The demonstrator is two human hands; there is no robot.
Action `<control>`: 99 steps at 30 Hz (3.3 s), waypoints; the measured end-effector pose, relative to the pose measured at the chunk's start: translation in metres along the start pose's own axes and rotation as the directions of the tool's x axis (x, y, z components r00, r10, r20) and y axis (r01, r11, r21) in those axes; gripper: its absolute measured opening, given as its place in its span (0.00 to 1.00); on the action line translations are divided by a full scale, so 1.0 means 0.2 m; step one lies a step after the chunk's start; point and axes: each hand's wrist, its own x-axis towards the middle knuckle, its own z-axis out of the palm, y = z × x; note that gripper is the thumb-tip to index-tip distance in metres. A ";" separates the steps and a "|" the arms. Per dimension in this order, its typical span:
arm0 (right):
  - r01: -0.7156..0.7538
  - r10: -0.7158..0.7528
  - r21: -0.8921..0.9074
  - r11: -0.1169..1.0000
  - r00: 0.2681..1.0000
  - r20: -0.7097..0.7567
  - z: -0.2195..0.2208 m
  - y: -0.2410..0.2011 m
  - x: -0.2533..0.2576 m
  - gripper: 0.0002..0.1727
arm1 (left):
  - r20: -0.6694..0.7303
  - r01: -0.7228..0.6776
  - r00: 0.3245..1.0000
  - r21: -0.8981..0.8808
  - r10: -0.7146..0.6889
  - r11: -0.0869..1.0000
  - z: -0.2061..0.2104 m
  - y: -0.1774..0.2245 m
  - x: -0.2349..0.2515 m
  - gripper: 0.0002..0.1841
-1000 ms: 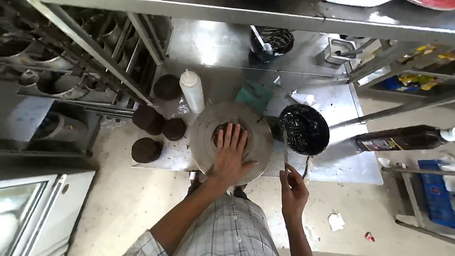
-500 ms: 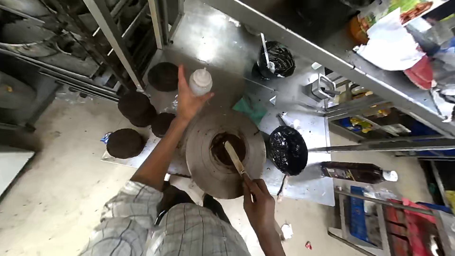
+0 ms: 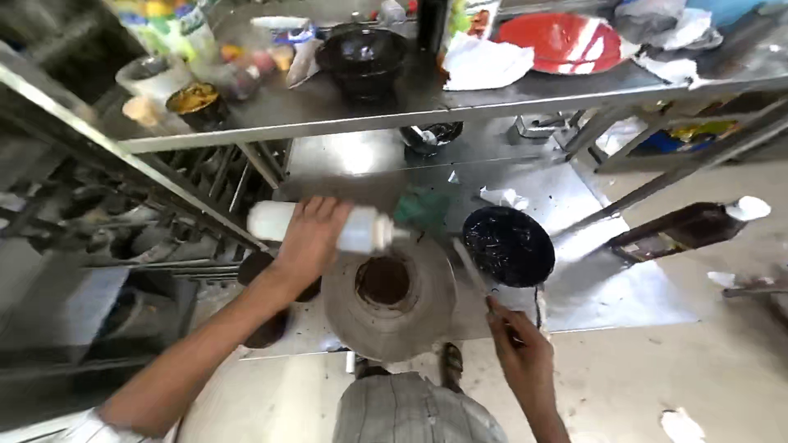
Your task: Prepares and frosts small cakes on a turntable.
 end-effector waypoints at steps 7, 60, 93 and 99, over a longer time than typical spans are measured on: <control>-0.184 0.185 0.025 0.983 0.982 -0.031 -0.13 0.36 -0.16 0.19 | 0.329 -0.195 0.942 0.390 0.061 0.900 0.01 0.04 -0.16 0.30; 0.095 0.054 -0.355 0.930 0.921 0.387 -0.21 0.10 0.49 0.19 | -0.148 0.189 0.785 -0.867 -0.602 0.460 0.66 -0.39 0.10 0.54; -0.446 0.381 0.047 0.894 0.811 0.445 -0.30 0.05 0.32 0.17 | 0.547 0.698 0.650 -0.704 -0.527 0.131 0.67 -0.22 -0.25 0.17; -0.105 0.181 -0.175 0.979 0.839 0.513 0.11 -0.24 -0.01 0.21 | 0.421 0.602 0.675 -0.789 -0.606 0.123 0.68 -0.07 -0.53 0.19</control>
